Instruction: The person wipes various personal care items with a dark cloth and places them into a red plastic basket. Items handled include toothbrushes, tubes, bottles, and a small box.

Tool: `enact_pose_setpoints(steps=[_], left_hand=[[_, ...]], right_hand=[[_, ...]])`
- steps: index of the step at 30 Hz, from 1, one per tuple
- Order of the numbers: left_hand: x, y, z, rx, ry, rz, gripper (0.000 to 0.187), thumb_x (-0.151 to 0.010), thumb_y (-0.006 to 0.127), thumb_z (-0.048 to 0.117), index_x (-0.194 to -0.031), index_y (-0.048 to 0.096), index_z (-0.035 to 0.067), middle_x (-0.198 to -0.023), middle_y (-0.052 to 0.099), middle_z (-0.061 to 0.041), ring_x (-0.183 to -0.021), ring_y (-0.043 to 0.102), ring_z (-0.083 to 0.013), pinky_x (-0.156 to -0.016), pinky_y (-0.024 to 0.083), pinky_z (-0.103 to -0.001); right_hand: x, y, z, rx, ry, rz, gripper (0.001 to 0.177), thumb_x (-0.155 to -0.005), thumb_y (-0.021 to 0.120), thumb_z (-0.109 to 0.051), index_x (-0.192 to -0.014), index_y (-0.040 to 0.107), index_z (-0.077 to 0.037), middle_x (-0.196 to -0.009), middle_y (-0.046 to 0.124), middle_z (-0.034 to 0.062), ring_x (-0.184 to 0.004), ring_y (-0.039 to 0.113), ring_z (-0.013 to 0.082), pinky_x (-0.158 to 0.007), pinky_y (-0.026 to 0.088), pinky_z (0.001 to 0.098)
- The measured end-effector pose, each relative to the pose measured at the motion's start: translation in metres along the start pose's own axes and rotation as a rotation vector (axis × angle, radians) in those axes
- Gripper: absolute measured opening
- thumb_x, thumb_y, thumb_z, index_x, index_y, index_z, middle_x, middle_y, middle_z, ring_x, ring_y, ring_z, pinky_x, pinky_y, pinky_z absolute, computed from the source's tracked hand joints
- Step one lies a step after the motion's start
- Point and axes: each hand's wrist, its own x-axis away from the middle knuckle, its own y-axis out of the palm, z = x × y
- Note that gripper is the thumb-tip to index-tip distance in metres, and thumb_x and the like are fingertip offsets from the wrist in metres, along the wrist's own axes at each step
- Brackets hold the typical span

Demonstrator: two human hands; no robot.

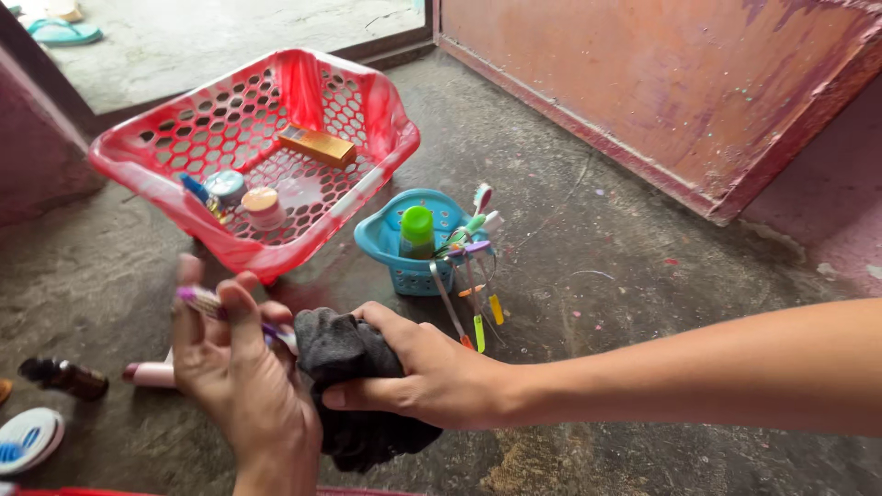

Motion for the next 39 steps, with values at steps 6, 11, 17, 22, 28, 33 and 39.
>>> enact_pose_setpoints(steps=[6,11,17,22,28,33,39], left_hand=[[-0.019,-0.007,0.011,-0.144,0.053,0.151,0.057,-0.107,0.060,0.024,-0.159,0.040,0.015,-0.091,0.073,-0.006,-0.052,0.050,-0.0037,-0.046,0.039,-0.019],[-0.032,-0.019,0.016,-0.387,-0.087,0.034,0.062,-0.108,0.052,0.037,-0.165,0.033,0.022,-0.102,0.065,-0.010,-0.056,0.042,-0.0048,-0.045,0.032,-0.022],[0.014,0.016,-0.008,0.124,-0.558,-0.045,0.084,-0.097,0.026,0.067,-0.153,0.045,0.008,-0.125,0.062,-0.007,-0.111,0.061,-0.0173,-0.094,0.051,-0.034],[0.032,0.018,-0.018,-0.315,-0.538,-0.120,0.080,-0.098,0.033,0.062,-0.141,0.061,0.001,-0.136,0.068,-0.010,-0.125,0.062,-0.0159,-0.105,0.043,-0.029],[0.027,0.014,-0.022,-0.473,-0.509,-0.041,0.068,-0.100,0.039,0.055,-0.125,0.070,0.001,-0.114,0.075,-0.008,-0.102,0.067,-0.0139,-0.090,0.050,-0.030],[0.018,0.011,-0.015,-0.779,-0.413,0.026,0.074,-0.109,0.038,0.056,-0.093,0.070,-0.009,-0.060,0.048,-0.005,-0.054,0.042,-0.0150,-0.048,0.035,-0.037],[0.024,0.003,-0.024,-0.596,-0.336,-0.026,0.051,-0.110,0.051,0.046,-0.107,0.081,0.005,-0.057,0.039,-0.002,-0.048,0.032,-0.0111,-0.044,0.025,-0.031]], right_hand=[[0.030,-0.004,0.005,0.066,0.039,-0.189,0.058,-0.087,0.076,-0.035,-0.134,0.053,-0.009,-0.107,0.075,0.0101,-0.101,0.071,0.0138,-0.091,0.057,0.0331],[0.027,-0.021,0.002,0.298,-0.247,-0.143,0.059,-0.085,0.080,-0.028,-0.134,0.054,-0.009,-0.119,0.066,0.0140,-0.113,0.065,0.0231,-0.100,0.051,0.0392],[-0.002,-0.005,-0.008,0.479,-0.374,0.086,0.049,-0.093,0.068,-0.023,-0.139,0.054,-0.013,-0.127,0.047,0.0196,-0.117,0.060,0.0386,-0.101,0.047,0.0463],[-0.015,-0.013,0.015,0.489,-0.208,0.061,0.035,-0.097,0.063,-0.022,-0.129,0.052,-0.012,-0.115,0.054,0.0184,-0.110,0.060,0.0384,-0.095,0.048,0.0472],[-0.016,-0.002,0.031,0.238,-0.288,0.144,0.029,-0.100,0.060,-0.017,-0.127,0.052,-0.008,-0.117,0.060,0.0178,-0.113,0.063,0.0353,-0.097,0.050,0.0438],[-0.019,-0.014,0.026,0.368,-0.389,0.327,0.033,-0.096,0.063,-0.016,-0.126,0.052,-0.007,-0.117,0.058,0.0187,-0.113,0.062,0.0344,-0.100,0.050,0.0436],[-0.045,-0.045,0.071,0.627,-0.086,-0.037,0.045,-0.091,0.072,-0.030,-0.127,0.055,-0.011,-0.119,0.055,0.0201,-0.111,0.056,0.0378,-0.095,0.046,0.0456]])
